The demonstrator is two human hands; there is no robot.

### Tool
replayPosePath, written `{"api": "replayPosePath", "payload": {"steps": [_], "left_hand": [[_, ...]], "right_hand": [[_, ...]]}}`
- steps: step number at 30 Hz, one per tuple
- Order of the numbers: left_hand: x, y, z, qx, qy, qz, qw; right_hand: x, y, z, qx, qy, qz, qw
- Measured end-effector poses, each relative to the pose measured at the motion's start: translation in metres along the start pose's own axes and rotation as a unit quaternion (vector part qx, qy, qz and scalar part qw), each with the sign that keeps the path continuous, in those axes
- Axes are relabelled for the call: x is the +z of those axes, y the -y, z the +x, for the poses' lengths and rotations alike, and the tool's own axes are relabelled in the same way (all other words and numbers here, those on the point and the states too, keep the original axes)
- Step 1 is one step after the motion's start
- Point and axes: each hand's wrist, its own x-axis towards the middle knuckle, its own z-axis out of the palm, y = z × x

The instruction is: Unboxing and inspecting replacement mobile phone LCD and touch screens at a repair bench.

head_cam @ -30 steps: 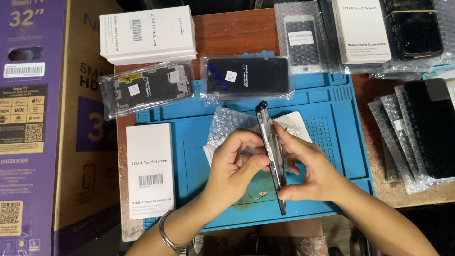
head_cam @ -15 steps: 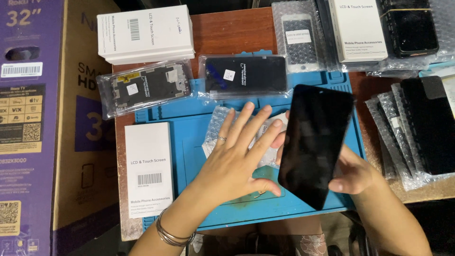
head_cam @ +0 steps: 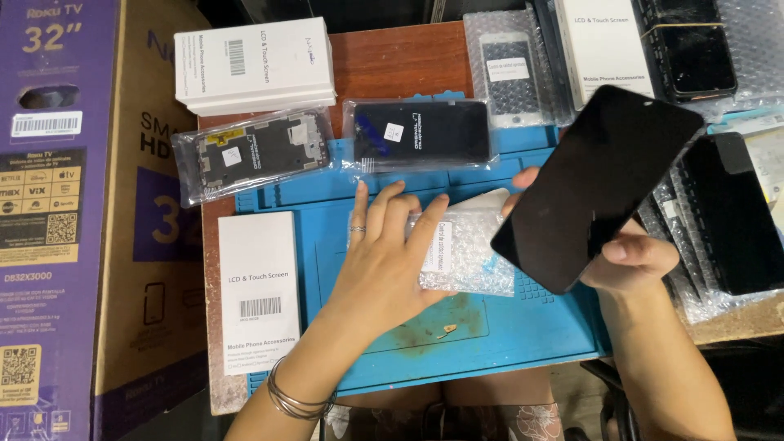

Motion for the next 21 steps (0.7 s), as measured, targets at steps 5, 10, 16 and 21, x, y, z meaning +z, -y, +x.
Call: {"api": "replayPosePath", "payload": {"steps": [5, 10, 16, 21], "left_hand": [[-0.001, 0.001, 0.002, -0.023, -0.033, -0.066, 0.997], [-0.004, 0.002, 0.003, -0.032, -0.043, -0.129, 0.990], [-0.002, 0.000, 0.004, -0.014, -0.064, -0.129, 0.990], [0.000, -0.001, 0.002, -0.014, -0.045, -0.113, 0.992]], "right_hand": [[0.001, 0.004, -0.001, -0.085, -0.039, 0.037, 0.995], [0.000, 0.005, -0.003, -0.104, -0.023, 0.060, 0.992], [0.002, 0.004, -0.002, -0.083, 0.034, 0.096, 0.991], [-0.008, -0.004, -0.008, -0.098, -0.040, -0.082, 0.991]]}}
